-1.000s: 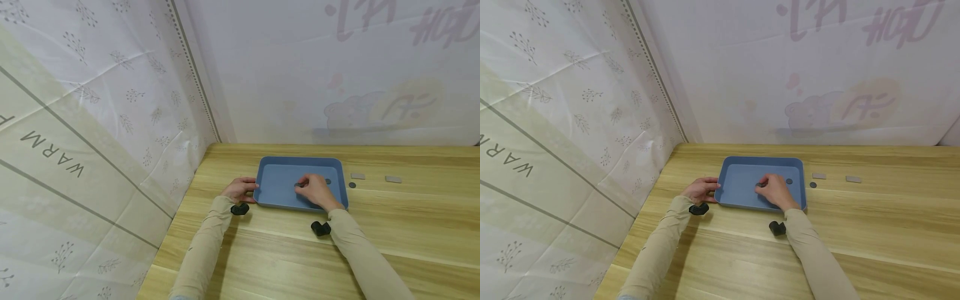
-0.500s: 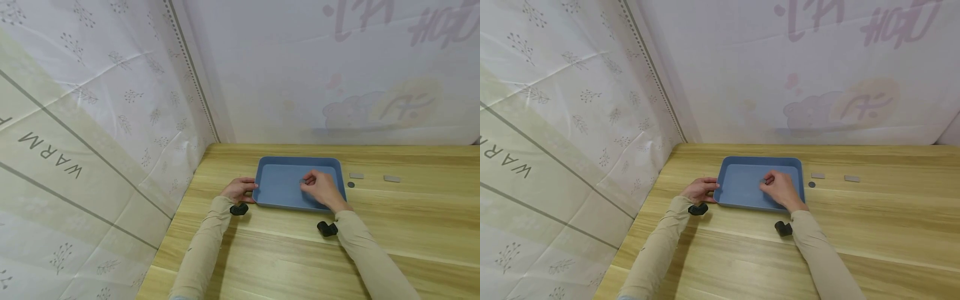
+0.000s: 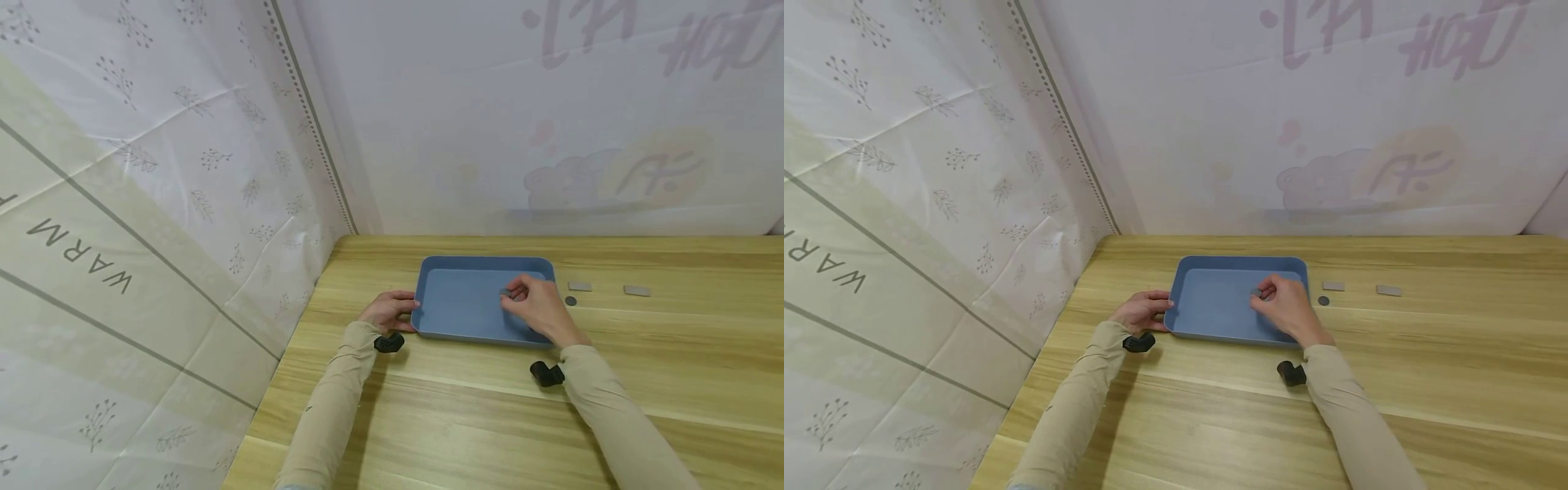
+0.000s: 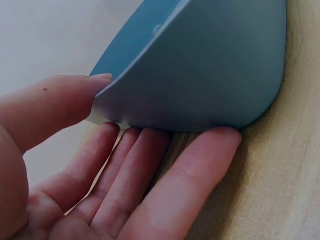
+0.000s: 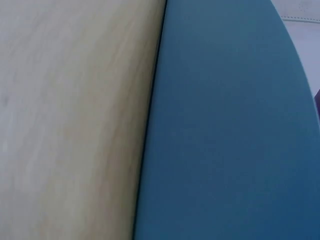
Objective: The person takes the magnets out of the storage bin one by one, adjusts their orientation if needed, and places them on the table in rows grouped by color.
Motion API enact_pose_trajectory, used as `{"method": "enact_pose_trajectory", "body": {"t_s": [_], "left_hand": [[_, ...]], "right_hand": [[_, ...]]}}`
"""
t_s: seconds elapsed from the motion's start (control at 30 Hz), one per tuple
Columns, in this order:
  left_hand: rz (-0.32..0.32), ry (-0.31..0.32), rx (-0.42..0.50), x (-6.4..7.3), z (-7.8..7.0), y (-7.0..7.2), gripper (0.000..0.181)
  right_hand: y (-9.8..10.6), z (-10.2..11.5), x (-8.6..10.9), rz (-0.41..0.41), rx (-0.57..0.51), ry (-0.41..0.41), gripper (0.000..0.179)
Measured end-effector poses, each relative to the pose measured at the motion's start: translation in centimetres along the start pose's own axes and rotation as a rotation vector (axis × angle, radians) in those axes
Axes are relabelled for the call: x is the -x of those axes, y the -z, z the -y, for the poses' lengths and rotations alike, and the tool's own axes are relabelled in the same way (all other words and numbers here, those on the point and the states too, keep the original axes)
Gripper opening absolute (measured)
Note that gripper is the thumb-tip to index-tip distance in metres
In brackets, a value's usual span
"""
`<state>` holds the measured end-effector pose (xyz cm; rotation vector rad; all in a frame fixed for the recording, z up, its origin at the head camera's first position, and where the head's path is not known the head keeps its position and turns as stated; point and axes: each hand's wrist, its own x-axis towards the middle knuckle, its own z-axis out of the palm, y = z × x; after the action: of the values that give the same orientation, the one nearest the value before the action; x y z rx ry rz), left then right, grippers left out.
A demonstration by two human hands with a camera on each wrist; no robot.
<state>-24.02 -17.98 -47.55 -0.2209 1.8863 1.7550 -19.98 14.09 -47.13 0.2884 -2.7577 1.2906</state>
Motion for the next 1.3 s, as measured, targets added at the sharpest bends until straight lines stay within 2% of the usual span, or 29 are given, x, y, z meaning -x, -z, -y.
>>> {"method": "enact_pose_trajectory", "body": {"t_s": [0.3, 0.87, 1.3], "left_hand": [[-0.003, -0.005, -0.003, -0.2, 0.1, 0.0, 0.047], [-0.002, -0.012, -0.014, 0.0, 0.1, 0.0, 0.044], [-0.018, -0.015, -0.013, -0.1, 0.2, -0.1, 0.042]], "right_hand": [[1.2, -0.7, 0.3, -0.035, 0.035, 0.016, 0.02], [3.4, -2.7, 1.6, -0.161, 0.133, 0.049, 0.024], [4.9, -4.5, 2.4, -0.198, 0.103, -0.012, 0.025]]}}
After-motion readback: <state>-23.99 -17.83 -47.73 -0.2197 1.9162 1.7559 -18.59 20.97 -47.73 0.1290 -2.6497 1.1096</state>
